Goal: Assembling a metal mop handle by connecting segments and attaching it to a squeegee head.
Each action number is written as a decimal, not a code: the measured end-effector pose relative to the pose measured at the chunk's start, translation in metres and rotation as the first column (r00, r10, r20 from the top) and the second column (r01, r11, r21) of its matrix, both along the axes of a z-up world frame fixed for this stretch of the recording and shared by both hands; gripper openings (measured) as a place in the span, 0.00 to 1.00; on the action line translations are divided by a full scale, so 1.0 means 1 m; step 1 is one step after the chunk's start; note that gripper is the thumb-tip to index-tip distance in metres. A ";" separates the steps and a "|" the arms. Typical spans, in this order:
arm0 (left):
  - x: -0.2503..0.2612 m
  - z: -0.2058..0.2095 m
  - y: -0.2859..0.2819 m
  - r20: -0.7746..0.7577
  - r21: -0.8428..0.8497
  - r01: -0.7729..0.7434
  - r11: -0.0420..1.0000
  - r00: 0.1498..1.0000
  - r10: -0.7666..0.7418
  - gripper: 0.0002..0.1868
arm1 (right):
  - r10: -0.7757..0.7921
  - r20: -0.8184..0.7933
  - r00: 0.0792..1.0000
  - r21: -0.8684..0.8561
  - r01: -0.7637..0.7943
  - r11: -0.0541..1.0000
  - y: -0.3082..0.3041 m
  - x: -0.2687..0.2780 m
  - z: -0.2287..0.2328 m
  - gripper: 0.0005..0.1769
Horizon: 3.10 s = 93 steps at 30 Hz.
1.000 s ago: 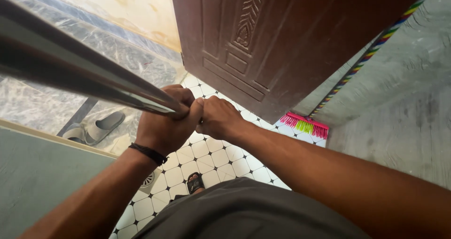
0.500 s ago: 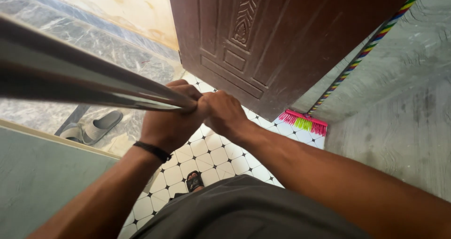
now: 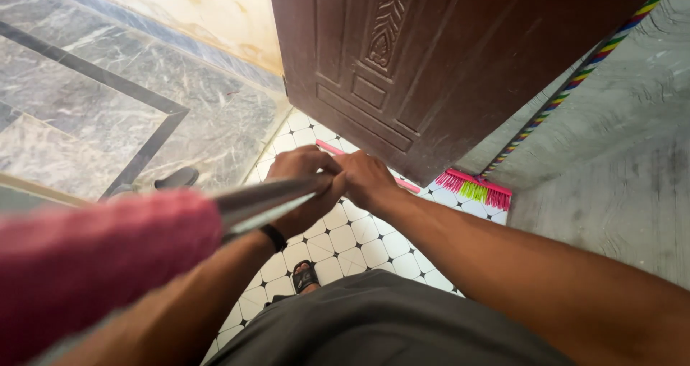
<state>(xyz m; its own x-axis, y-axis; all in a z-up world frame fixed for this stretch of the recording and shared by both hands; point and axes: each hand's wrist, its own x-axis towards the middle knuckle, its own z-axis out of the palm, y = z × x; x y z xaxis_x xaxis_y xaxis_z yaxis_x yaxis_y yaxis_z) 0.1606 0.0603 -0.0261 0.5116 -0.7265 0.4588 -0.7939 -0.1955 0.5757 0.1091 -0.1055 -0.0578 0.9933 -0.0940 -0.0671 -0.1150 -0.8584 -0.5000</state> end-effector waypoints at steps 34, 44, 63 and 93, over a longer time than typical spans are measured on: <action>-0.021 0.085 0.068 -0.134 0.062 -0.267 0.962 0.952 0.273 0.13 | 0.097 0.189 0.977 -0.197 -0.059 0.979 0.083 -0.002 0.065 0.13; 0.003 0.081 0.075 -0.154 0.046 -0.196 0.979 0.967 0.201 0.12 | 0.013 0.063 0.998 -0.136 -0.005 0.991 0.091 0.020 0.058 0.14; 0.075 0.063 0.051 -0.093 0.052 -0.088 0.995 0.991 0.092 0.14 | -0.076 0.092 0.993 -0.136 0.088 0.987 0.064 0.082 0.053 0.15; 0.116 0.056 0.007 -0.181 -0.027 -0.234 0.972 0.957 0.226 0.09 | 0.141 -0.059 0.988 -0.126 -0.148 0.981 0.011 0.146 0.041 0.15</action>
<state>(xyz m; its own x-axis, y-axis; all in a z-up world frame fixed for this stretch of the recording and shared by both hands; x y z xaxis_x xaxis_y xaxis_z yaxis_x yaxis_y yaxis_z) 0.2770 0.0670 0.0295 0.7376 -0.5592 0.3785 -0.6168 -0.3297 0.7148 0.2548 -0.0944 -0.0170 0.9928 0.0390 -0.1136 -0.0072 -0.9250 -0.3799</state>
